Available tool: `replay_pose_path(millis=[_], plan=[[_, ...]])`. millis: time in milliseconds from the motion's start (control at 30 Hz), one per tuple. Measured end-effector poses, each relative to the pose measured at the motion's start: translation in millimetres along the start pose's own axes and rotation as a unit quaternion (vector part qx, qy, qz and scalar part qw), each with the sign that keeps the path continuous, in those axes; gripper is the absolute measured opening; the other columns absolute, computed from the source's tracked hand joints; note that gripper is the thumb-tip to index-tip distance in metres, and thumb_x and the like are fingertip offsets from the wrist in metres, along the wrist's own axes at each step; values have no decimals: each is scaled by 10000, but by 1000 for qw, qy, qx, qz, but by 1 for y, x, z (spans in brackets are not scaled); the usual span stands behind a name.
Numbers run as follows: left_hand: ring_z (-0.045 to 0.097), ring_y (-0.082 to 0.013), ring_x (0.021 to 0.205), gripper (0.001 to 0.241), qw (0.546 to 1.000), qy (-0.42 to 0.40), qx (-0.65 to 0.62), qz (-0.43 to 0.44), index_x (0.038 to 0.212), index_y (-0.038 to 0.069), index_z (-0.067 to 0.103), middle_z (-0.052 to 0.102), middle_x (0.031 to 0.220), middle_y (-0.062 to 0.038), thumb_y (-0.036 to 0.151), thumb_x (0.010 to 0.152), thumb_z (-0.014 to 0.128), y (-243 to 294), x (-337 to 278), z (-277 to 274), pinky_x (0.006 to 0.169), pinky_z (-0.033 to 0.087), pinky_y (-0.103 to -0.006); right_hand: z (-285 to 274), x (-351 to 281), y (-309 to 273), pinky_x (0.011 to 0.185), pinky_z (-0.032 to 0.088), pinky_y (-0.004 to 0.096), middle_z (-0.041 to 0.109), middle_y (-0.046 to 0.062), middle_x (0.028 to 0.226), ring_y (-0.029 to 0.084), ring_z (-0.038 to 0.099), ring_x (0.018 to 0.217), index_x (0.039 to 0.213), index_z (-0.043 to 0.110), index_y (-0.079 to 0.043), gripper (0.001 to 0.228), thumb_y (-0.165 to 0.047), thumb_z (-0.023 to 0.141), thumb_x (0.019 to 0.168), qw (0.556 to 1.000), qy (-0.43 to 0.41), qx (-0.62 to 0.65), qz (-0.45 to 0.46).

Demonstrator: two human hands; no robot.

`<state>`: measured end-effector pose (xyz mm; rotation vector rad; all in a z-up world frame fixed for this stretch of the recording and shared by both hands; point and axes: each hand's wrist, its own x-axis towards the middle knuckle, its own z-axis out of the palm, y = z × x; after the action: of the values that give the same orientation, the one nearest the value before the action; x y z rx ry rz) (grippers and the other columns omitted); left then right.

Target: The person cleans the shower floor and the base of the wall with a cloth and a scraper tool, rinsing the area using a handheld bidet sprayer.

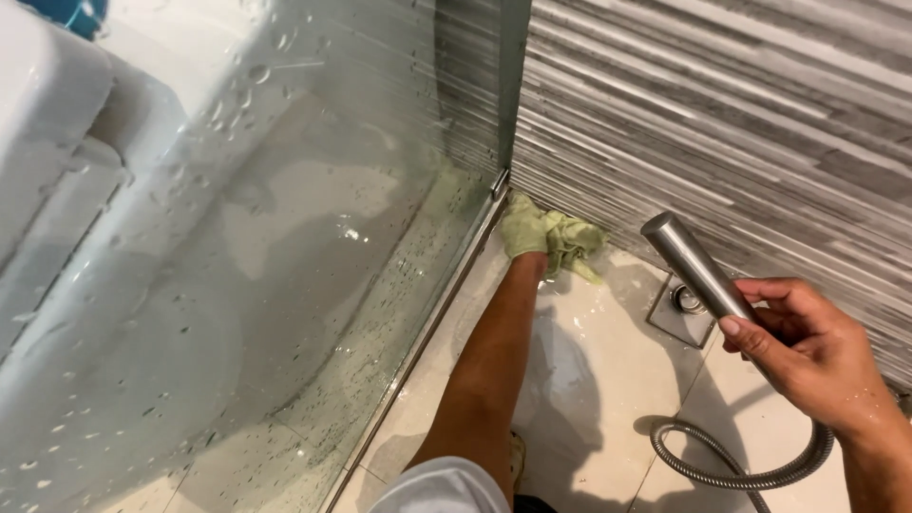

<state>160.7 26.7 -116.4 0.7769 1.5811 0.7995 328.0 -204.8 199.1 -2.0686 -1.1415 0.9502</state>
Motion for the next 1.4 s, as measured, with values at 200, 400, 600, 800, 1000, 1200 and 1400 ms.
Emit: replay_pose_path(millis=[200,400,600,800,1000,1200,1400], plan=[[709,-237,803,148,865,75,421,263,1038,46,623,689,935,-93,155,945,584,-50,35,21,681,568,-377,4,-5,4,704,596,356,772,151,941,210,727,812,1294,653,-23,453,-106,733,856,1000,-3,14,9],[703,-235,812,164,898,55,377,219,1090,46,574,640,996,-88,146,963,546,-34,32,33,689,568,-367,-12,-13,7,714,608,344,767,147,943,193,726,809,1278,657,-26,440,-113,735,853,1000,8,28,-2],[696,-234,822,187,905,49,362,218,1142,46,525,591,1057,-84,137,981,507,-15,20,25,696,567,-357,-9,-23,4,705,594,355,776,145,931,202,727,802,1277,665,-37,445,-118,737,845,999,19,30,28],[690,-232,832,213,948,23,280,150,1195,45,475,542,1118,-79,129,998,469,-1,12,22,704,566,-346,-36,-35,42,701,588,337,754,145,926,199,722,802,1280,645,-16,433,-94,735,864,996,61,65,-6],[684,-230,841,243,884,-91,315,332,1247,45,426,493,1179,-75,120,1016,431,-28,-70,38,712,565,-336,-46,-53,72,686,585,319,725,149,916,191,719,801,1309,600,25,406,-59,712,928,980,128,130,-76],[678,-228,851,274,712,-128,357,591,1299,45,377,445,1240,-70,111,1034,392,-26,-161,66,719,564,-326,-71,-84,83,719,587,327,715,157,918,205,714,833,1334,593,36,386,-42,697,970,966,187,148,-95],[672,-227,861,306,487,-172,362,776,1351,44,328,396,1300,-66,103,1051,354,27,-184,49,727,563,-316,-96,-138,111,694,610,348,707,187,998,230,716,822,1308,573,61,359,-44,672,979,945,259,181,-81]])
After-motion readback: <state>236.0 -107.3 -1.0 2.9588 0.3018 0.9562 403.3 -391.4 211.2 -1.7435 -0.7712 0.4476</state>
